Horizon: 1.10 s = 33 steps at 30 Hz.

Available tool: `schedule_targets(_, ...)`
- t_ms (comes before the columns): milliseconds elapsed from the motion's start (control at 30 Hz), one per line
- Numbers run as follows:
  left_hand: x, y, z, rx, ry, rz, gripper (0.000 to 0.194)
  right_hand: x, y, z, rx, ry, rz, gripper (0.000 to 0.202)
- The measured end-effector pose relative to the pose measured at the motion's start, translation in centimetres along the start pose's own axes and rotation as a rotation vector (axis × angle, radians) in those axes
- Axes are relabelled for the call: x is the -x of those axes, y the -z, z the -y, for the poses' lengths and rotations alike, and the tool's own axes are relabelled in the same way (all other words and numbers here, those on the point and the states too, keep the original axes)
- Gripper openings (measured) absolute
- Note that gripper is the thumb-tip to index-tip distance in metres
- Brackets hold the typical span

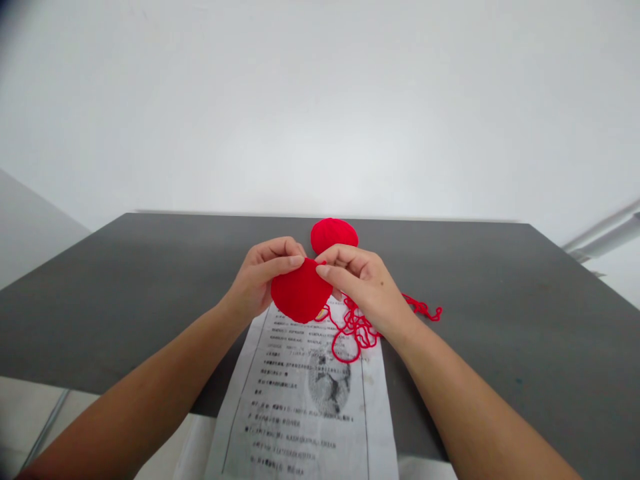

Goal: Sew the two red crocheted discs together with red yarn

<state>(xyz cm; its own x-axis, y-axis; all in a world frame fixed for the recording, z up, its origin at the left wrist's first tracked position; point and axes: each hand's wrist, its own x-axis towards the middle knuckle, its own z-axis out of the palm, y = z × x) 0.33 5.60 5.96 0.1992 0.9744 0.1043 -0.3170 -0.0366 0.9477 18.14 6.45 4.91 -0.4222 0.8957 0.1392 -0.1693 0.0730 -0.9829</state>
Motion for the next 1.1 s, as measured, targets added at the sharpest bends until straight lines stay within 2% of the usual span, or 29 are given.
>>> schedule_targets(400,-0.1,-0.02,0.02,0.038,0.011,0.01,0.023,-0.04,0.1,-0.24,-0.011,0.017,-0.008,0.012)
schedule_targets(1100,0.0,0.13,0.25,-0.052,-0.05,0.019,0.025,-0.04,0.09,-0.2,0.018,0.031,-0.011,0.014)
